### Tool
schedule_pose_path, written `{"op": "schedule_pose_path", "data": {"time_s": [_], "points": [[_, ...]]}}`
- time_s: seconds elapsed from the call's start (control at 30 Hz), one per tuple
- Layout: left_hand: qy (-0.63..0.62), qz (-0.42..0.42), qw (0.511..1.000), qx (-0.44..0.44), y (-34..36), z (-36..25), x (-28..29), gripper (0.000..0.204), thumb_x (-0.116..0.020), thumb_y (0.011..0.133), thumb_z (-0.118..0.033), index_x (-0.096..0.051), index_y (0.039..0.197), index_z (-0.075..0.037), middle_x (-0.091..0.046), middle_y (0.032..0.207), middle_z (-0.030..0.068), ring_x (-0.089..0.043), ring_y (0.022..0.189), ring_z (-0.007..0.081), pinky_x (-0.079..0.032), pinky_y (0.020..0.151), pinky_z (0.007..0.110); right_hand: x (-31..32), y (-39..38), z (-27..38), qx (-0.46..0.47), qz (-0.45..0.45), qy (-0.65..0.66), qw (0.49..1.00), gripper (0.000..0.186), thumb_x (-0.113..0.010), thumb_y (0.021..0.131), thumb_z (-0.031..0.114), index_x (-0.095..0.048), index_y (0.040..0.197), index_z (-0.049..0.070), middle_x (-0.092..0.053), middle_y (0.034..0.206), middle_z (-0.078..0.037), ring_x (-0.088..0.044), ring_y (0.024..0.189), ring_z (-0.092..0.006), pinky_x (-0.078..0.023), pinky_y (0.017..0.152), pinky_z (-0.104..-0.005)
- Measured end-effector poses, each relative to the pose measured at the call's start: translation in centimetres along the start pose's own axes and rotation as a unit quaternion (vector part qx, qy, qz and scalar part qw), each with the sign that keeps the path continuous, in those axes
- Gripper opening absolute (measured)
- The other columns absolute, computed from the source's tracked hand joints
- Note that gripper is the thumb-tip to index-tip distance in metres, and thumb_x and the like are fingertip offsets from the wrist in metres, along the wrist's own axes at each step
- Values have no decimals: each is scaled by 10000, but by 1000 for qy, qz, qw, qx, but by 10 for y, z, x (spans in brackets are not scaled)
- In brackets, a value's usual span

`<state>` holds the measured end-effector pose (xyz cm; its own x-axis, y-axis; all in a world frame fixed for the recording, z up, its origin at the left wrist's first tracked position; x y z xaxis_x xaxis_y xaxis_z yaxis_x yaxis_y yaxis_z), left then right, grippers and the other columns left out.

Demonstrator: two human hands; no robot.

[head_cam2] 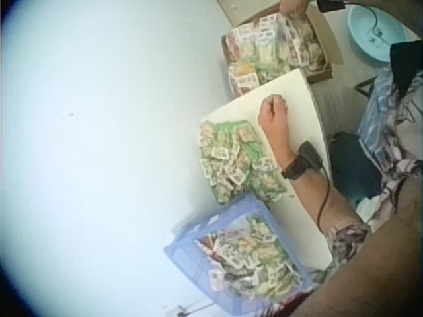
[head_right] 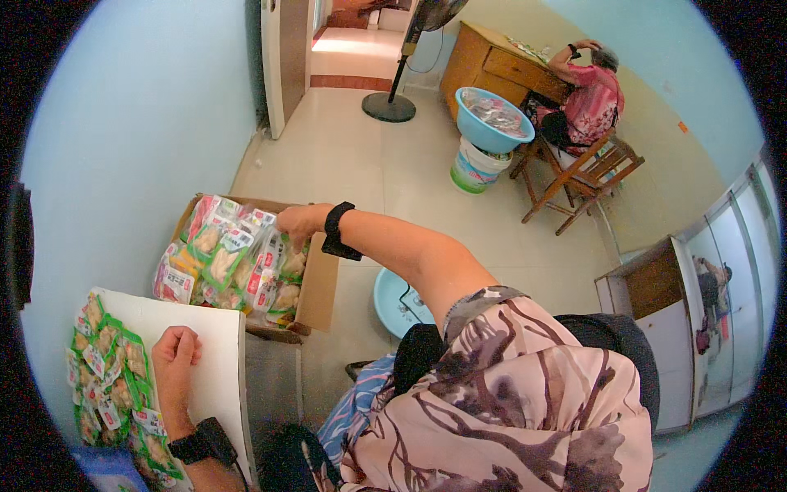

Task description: Packing individual small food packets from a container into a larger clear plastic zipper bag.

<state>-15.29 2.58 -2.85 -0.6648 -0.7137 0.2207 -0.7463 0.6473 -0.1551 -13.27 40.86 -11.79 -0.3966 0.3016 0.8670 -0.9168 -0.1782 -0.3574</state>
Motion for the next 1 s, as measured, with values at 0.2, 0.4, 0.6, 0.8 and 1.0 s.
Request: {"op": "schedule_pose_path", "data": {"time_s": [0.2, 0.4, 0.6, 0.8, 1.0], "points": [[1, -22, 1000, -19, 2, 3, 0, 159, -582, 966, -169, -613, 891, -32, -584, 754, -11, -486, 652, 52, -412, 590, 199, -9, 1, 9, 68, -165, 61, 982, 1007, -860, 514, 102, -396, 1408, 126, -514, 1319, -192, -510, 1200, -337, -442, 951, -427], [4, -12, 999, -29, 8, 2, 2, 148, -590, 960, -162, -619, 880, -41, -588, 758, -18, -492, 641, 49, -419, 591, 194, -8, 1, 56, 205, -142, -315, 916, 549, -677, 779, 138, -470, 1287, 137, -573, 1161, -78, -537, 1127, -247, -428, 875, -428], [-11, -28, 999, -16, 7, 6, 2, 139, -590, 956, -148, -621, 876, -39, -589, 759, -18, -502, 647, 45, -419, 590, 191, -9, -5, 49, 197, -148, -283, 927, 264, -622, 818, 133, -557, 1072, 107, -612, 860, -61, -615, 888, -248, -443, 792, -378], [4, -19, 1000, -10, 5, 3, 2, 124, -583, 959, -134, -615, 890, -37, -584, 764, -22, -484, 640, 43, -397, 575, 187, -21, -10, 39, 215, -158, -278, 923, 61, -621, 785, 109, -659, 813, 71, -634, 809, -85, -647, 826, -269, -517, 707, -398], [-9, -27, 999, -22, 5, 4, 0, 123, -600, 955, -138, -611, 894, -31, -571, 751, -30, -471, 639, 38, -385, 573, 183, -20, 3, 30, 172, -138, -291, 931, 86, -610, 780, 96, -679, 737, 69, -658, 819, -98, -672, 840, -280, -561, 638, -390]]}}
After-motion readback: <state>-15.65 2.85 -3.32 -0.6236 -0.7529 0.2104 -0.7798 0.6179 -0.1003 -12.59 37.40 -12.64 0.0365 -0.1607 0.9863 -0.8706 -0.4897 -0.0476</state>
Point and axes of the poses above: each hand's wrist, its own y-axis towards the middle knuckle, its own x-axis out of the back of the hand, z = x × y, the point moved 1 cm from there along y, towards the middle knuckle
